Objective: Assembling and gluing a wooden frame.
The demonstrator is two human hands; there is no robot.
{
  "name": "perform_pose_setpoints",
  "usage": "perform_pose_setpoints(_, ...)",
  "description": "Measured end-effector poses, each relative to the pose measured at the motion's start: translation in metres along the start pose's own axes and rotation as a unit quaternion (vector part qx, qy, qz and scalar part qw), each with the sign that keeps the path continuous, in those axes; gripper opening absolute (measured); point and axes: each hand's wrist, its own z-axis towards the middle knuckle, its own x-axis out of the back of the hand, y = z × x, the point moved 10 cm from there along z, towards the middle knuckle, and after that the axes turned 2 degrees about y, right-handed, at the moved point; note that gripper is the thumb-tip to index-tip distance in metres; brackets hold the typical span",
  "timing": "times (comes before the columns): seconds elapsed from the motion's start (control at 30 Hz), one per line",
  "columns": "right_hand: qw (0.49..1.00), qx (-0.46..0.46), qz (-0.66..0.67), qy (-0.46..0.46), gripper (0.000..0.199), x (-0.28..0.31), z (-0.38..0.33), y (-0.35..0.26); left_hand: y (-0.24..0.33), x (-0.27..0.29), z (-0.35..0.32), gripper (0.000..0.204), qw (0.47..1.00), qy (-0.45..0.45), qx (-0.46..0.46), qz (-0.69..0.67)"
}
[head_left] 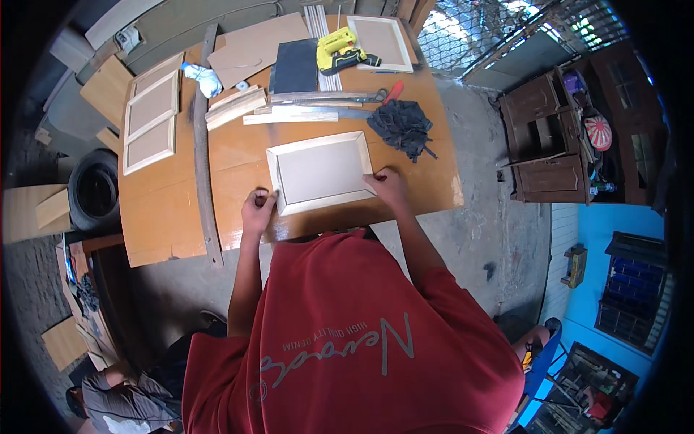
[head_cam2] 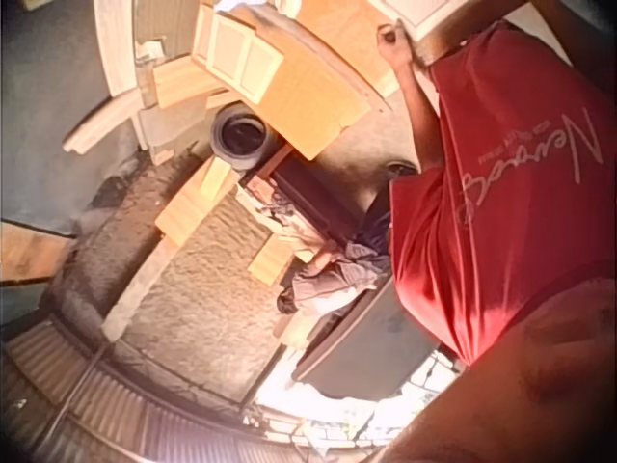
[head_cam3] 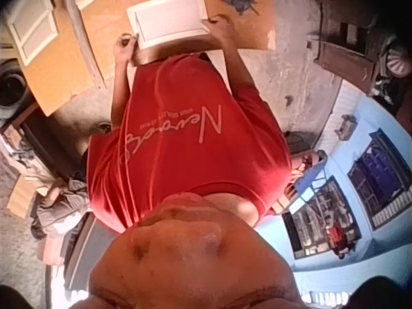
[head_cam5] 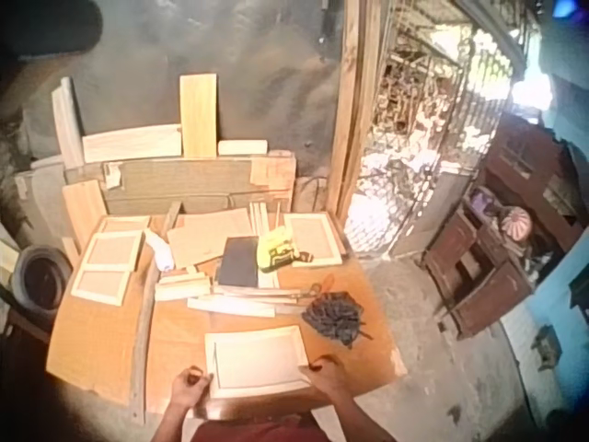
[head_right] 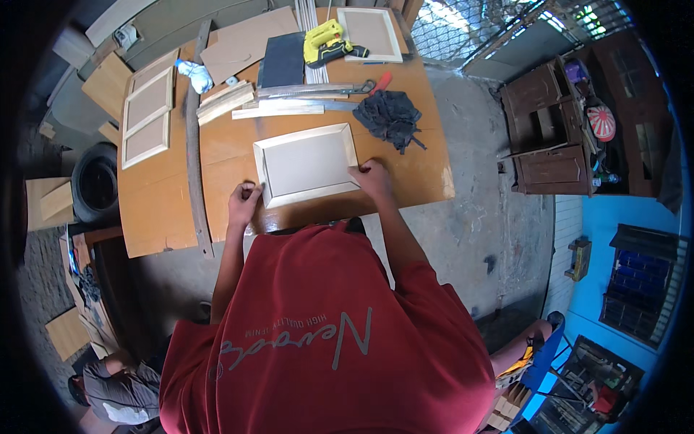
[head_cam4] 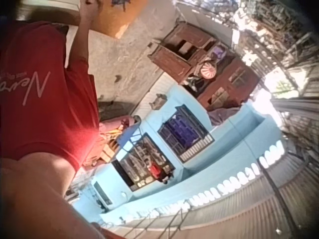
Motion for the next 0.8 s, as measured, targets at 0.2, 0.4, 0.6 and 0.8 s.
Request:
perform_pose_setpoints(0.2, 1.0, 0.008, -0.009, 0.011, 0.051, -0.001, 0.0, -0.007, -0.005, 0.002, 0.003, 0.031, 1.0, 0.013, -0.004, 0.001)
perform_pose_setpoints(0.4, 1.0, -0.016, 0.007, -0.012, 0.051, -0.01, -0.002, -0.001, -0.005, 0.004, 0.002, 0.032, 1.0, 0.007, 0.009, 0.004)
perform_pose_setpoints(0.6, 1.0, -0.022, 0.013, -0.007, 0.053, -0.003, -0.004, -0.004, -0.01, 0.001, 0.005, 0.027, 1.0, -0.005, -0.024, 0.007)
perform_pose_setpoints(0.8, 1.0, -0.024, 0.018, 0.003, 0.053, 0.001, -0.001, -0.005, -0.027, -0.007, 0.012, 0.019, 1.0, -0.009, -0.008, -0.028)
